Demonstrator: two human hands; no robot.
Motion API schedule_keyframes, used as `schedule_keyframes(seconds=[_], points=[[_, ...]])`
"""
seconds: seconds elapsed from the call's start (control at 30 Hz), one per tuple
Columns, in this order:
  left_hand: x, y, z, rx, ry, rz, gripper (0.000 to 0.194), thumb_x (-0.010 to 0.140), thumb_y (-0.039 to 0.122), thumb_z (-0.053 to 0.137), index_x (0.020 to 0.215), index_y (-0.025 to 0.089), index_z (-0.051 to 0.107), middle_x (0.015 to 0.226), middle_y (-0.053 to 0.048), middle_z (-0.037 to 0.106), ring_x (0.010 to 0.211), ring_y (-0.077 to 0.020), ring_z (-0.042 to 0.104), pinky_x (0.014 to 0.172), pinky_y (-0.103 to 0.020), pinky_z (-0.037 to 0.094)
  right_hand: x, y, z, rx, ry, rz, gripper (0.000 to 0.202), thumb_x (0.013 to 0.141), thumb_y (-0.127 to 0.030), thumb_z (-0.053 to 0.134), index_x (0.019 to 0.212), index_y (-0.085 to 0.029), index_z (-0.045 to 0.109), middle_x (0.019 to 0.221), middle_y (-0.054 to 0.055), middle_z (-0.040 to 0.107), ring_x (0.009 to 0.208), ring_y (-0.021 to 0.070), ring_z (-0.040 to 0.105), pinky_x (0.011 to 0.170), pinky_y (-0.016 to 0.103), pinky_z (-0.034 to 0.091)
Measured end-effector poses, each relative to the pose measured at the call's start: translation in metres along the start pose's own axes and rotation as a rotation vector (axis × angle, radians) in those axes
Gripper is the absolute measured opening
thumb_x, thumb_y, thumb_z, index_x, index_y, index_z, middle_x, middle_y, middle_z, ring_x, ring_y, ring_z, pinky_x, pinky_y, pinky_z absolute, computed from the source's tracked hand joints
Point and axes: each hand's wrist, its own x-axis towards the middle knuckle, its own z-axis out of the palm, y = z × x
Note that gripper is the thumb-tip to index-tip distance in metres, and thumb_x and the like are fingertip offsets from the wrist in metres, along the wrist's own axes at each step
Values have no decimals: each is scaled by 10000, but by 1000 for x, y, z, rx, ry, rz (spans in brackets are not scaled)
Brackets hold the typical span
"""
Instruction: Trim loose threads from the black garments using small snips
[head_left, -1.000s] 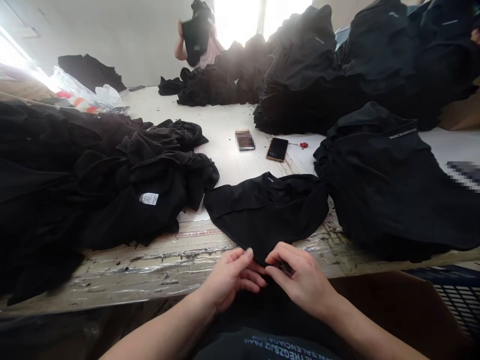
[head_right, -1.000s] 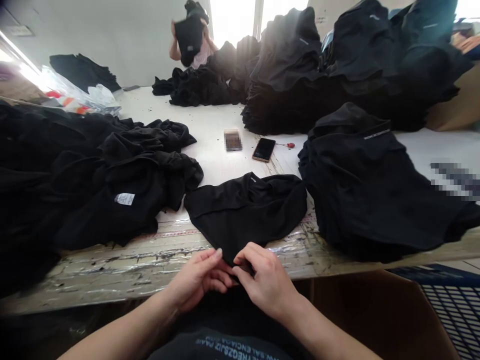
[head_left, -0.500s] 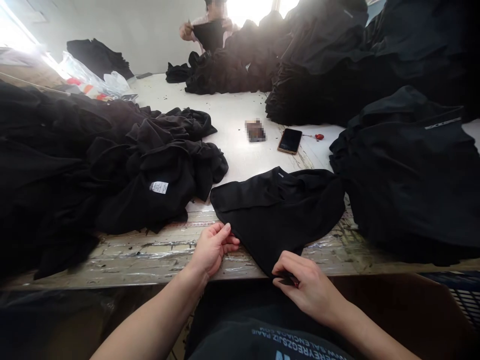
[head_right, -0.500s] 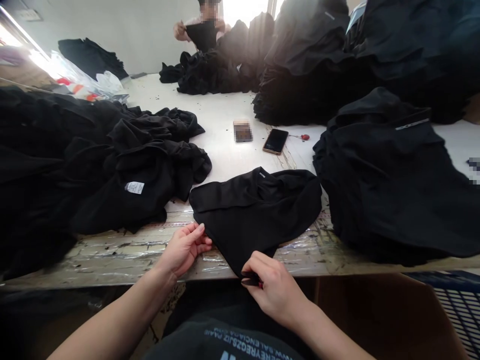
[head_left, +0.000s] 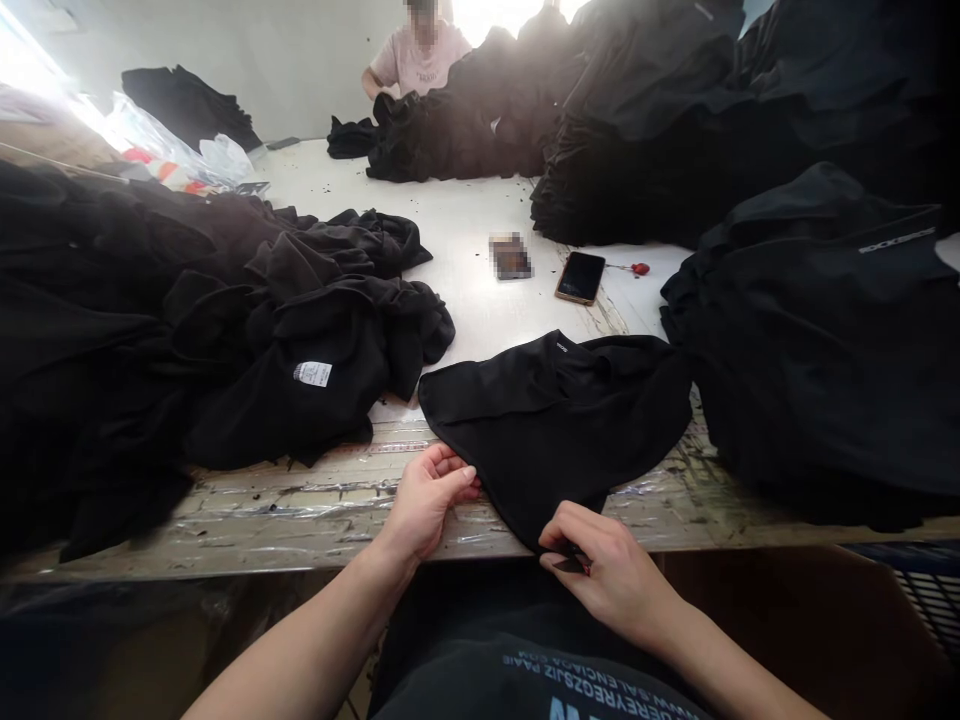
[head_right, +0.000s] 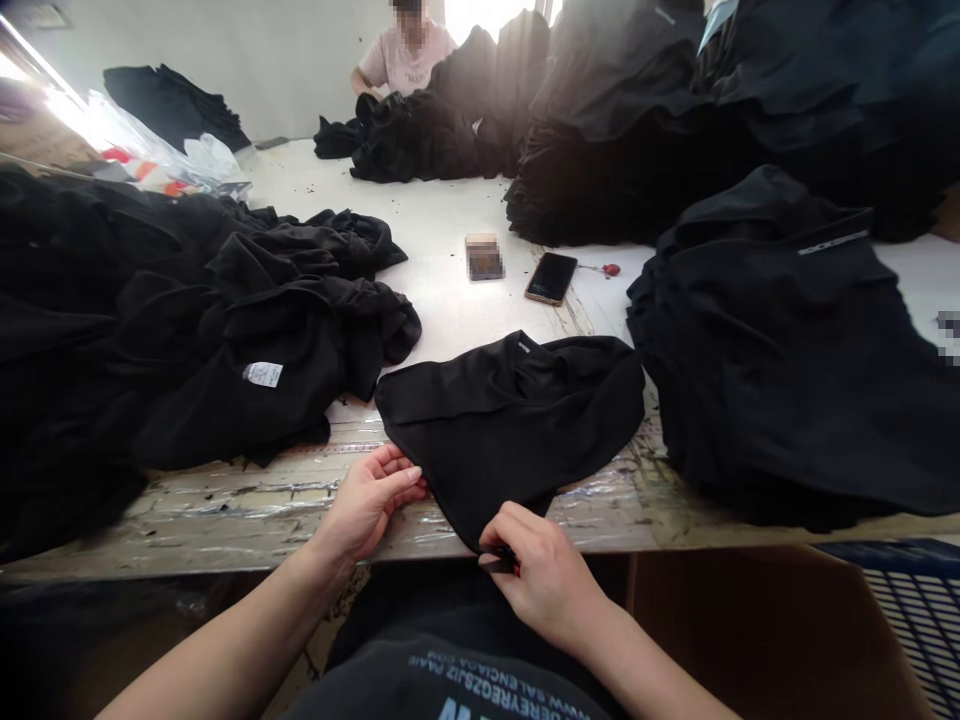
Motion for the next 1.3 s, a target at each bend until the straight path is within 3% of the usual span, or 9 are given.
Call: schedule_keyframes(seconds=[0.23,0.43,0.6,0.73,0.97,1.3], points=[[-2,3,-2,-7,-21,-15,316,633,146,751,915,102,616,841,-63,683,676,-114,635,609,-197,519,12,-7,-23,70,-91,30,69,789,-124,590,771,-187,569,757,-1,588,678,123,547,597,226,399],[-2,10,-3,89,1,-102,301,683,308,751,841,121,577,733,-45,670,591,-116,644,515,-186,517,57,-11,-49,58,155,-34,36,808,-173,589,777,-182,603,737,3,605,655,123,550,602,235,419],[2,6,3,223,28,-125,397,676,473,729,678,137,516,529,-18,617,422,-104,590,385,-159,441,96,1,-34,-6,223,-104,23,804,-181,611,783,-179,603,769,3,615,673,117,561,620,220,432],[2,2,1,229,28,-78,403,672,479,725,647,133,520,502,-20,621,398,-90,577,387,-146,428,113,19,-16,-226,252,-14,37,798,-181,607,762,-181,604,763,11,610,677,129,560,624,230,408],[-7,2,-9,208,-18,-59,352,690,425,726,641,126,547,591,-42,677,463,-85,602,457,-154,461,117,23,-9,-337,312,120,82,808,-215,568,732,-198,590,742,12,609,659,147,548,563,253,328],[-16,9,-19,276,-24,-40,289,737,393,688,662,125,608,575,-48,675,456,-87,563,473,-173,437,118,22,-8,-373,301,149,97,818,-229,551,733,-201,586,774,17,632,683,151,562,561,252,308]])
